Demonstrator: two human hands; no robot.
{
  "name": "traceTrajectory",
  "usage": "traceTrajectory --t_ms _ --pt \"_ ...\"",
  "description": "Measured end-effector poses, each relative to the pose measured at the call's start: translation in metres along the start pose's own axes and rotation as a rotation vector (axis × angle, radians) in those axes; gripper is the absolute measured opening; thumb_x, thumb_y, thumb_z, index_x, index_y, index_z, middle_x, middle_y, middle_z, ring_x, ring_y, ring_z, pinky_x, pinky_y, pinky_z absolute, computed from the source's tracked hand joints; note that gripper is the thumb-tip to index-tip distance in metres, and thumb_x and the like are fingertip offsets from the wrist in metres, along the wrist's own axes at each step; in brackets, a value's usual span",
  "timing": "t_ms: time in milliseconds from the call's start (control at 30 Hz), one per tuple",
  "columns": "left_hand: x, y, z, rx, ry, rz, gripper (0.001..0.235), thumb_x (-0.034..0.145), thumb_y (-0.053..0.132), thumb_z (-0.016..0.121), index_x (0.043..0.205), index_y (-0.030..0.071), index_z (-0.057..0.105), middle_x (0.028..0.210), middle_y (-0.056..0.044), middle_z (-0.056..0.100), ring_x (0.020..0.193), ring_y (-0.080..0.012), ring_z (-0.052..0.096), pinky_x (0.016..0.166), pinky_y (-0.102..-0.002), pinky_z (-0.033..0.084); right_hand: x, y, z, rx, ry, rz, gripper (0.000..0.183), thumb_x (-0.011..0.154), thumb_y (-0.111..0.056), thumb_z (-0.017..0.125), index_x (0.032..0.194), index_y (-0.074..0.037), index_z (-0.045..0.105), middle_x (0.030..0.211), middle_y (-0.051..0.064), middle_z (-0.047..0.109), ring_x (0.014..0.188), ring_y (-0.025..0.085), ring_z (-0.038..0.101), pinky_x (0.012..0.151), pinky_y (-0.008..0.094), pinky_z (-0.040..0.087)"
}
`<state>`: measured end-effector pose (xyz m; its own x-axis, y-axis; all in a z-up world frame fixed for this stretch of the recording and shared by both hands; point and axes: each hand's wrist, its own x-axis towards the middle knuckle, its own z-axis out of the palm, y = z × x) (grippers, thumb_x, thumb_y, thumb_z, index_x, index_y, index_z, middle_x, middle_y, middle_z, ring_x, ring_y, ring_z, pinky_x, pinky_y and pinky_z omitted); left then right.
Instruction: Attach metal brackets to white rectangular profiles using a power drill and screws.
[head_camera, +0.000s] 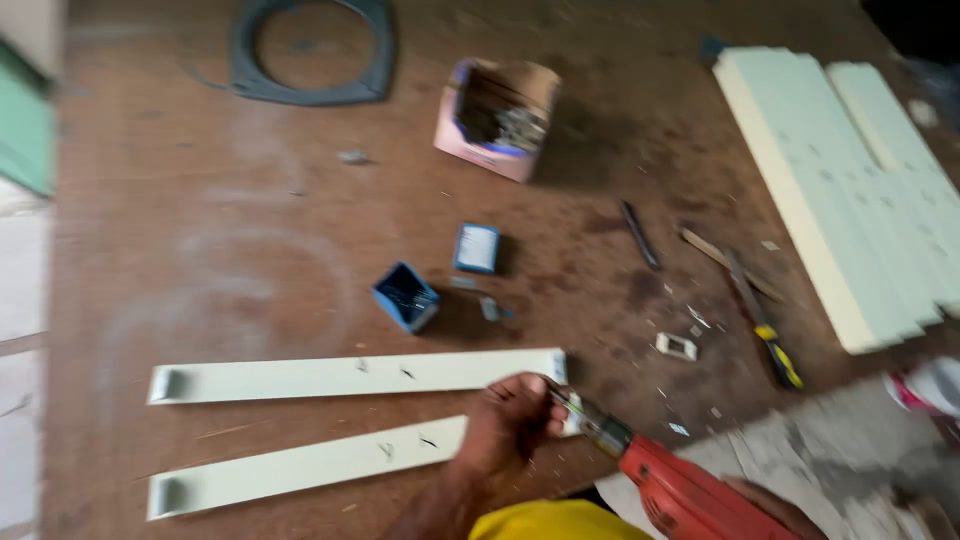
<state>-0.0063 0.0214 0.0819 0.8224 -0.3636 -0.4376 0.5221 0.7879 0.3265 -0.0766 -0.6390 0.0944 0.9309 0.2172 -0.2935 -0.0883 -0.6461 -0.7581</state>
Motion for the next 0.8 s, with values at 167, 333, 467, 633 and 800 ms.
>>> traceTrajectory --t_ms 167,333,467,633,800 --pt "-0.004 0.012 0.011 0.134 -0.014 0.038 0.015 0.099 0.015 0.067 0.095 0.001 0.071 0.081 -0.012 0.075 0.071 -0.0172 0.071 0.067 -0.031 0.061 -0.014 -0.106 0.098 0.079 0.08 0.027 0.071 0.082 -0.024 0.084 0.144 0.002 0.062 0.128 0.014 0.072 0.099 0.025 0.073 0.084 0.041 0.062" --pt "0.0 0.007 0.009 0.304 -0.056 0.026 0.014 0.099 0.011 0.068 0.092 0.0 0.071 0.083 -0.012 0.075 0.071 -0.0167 0.071 0.067 -0.031 0.063 -0.001 -0.253 0.179 0.131 0.125 0.044 0.071 0.082 -0.025 0.084 0.144 0.005 0.064 0.126 0.016 0.074 0.095 0.027 0.075 0.08 0.042 0.066" --pt "0.011 -0.004 0.012 0.381 -0.076 0.061 0.013 0.093 0.013 0.074 0.099 0.002 0.071 0.093 -0.012 0.076 0.082 -0.0195 0.073 0.076 -0.034 0.062 0.011 -0.347 0.213 0.27 0.199 0.067 0.071 0.083 -0.022 0.083 0.145 0.006 0.062 0.128 0.019 0.074 0.099 0.029 0.079 0.077 0.043 0.066" --pt "0.033 -0.02 -0.024 1.568 -0.061 0.496 0.055 0.078 0.029 0.085 0.123 0.003 0.066 0.118 -0.013 0.07 0.106 -0.0256 0.067 0.095 -0.041 0.053 0.027 -0.344 0.226 0.276 0.384 0.08 0.07 0.072 -0.015 0.077 0.137 0.004 0.059 0.127 0.018 0.075 0.116 0.024 0.073 0.099 0.039 0.055" --pt "0.039 -0.032 -0.041 2.056 -0.11 0.446 0.066 0.084 0.045 0.076 0.14 0.015 0.059 0.139 -0.005 0.058 0.127 -0.0238 0.05 0.109 -0.043 0.039 0.045 -0.362 0.229 -0.108 0.193 0.503 0.074 0.067 -0.015 0.088 0.137 -0.023 0.068 0.12 0.002 0.077 0.11 0.012 0.079 0.099 0.031 0.056"
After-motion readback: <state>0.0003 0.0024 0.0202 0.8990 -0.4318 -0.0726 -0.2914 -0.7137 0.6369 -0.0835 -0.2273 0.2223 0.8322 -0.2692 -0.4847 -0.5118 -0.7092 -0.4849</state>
